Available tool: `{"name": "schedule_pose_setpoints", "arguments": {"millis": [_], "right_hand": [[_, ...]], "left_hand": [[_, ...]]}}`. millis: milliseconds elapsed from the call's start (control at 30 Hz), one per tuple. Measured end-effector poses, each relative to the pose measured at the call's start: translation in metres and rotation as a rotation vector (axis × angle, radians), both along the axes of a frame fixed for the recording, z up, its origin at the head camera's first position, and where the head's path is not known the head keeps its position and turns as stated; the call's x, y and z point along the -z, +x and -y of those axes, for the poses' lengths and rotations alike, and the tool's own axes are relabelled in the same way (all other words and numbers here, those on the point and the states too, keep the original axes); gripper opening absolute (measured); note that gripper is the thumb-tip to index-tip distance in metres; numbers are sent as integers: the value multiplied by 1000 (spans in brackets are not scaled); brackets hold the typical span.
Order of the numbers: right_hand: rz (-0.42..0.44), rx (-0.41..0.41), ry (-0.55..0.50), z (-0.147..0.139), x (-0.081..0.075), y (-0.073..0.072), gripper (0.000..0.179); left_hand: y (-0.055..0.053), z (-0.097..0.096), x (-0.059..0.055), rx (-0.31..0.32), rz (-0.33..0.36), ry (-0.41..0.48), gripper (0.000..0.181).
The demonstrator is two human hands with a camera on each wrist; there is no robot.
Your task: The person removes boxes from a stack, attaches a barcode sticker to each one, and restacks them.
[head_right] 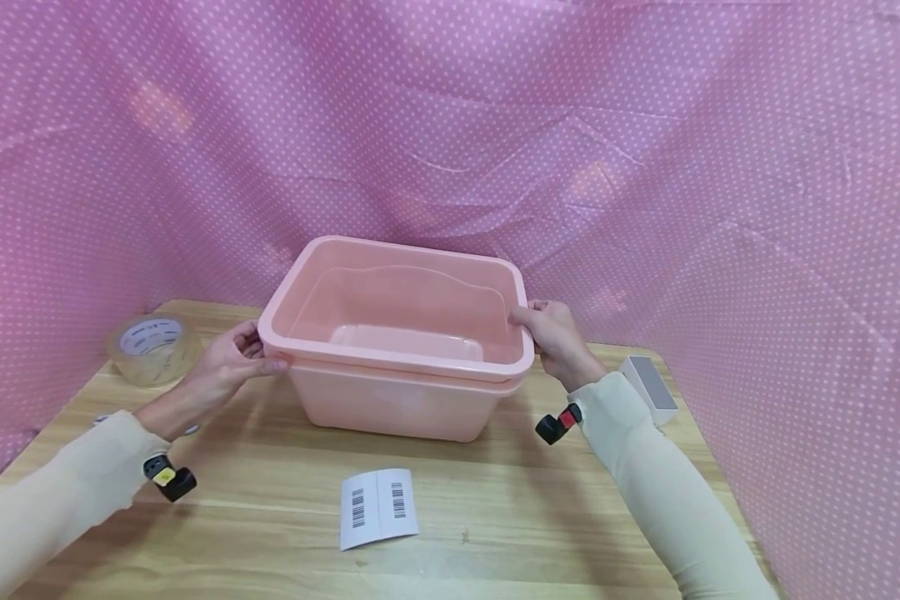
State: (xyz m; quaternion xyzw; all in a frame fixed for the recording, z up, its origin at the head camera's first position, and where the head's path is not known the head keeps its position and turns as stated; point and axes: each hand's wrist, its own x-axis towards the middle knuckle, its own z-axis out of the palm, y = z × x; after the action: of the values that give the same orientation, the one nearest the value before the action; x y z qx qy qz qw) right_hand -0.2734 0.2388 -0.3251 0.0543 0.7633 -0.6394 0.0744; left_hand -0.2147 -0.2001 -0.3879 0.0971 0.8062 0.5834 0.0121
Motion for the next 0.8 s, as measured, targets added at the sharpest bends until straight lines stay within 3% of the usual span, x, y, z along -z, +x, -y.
{"name": "schedule_pose_setpoints", "arguments": {"millis": [233, 367, 800], "right_hand": [[53, 56, -58, 2, -5, -2, 16], [69, 86, -73, 4, -6, -2, 20], [55, 76, -215, 9, -6, -4, 14]], "left_hand": [[-3, 0, 3, 7, -31, 25, 59], [-3, 1, 1, -6, -19, -14, 63], [-3, 3, 1, -9, -2, -30, 78]]}}
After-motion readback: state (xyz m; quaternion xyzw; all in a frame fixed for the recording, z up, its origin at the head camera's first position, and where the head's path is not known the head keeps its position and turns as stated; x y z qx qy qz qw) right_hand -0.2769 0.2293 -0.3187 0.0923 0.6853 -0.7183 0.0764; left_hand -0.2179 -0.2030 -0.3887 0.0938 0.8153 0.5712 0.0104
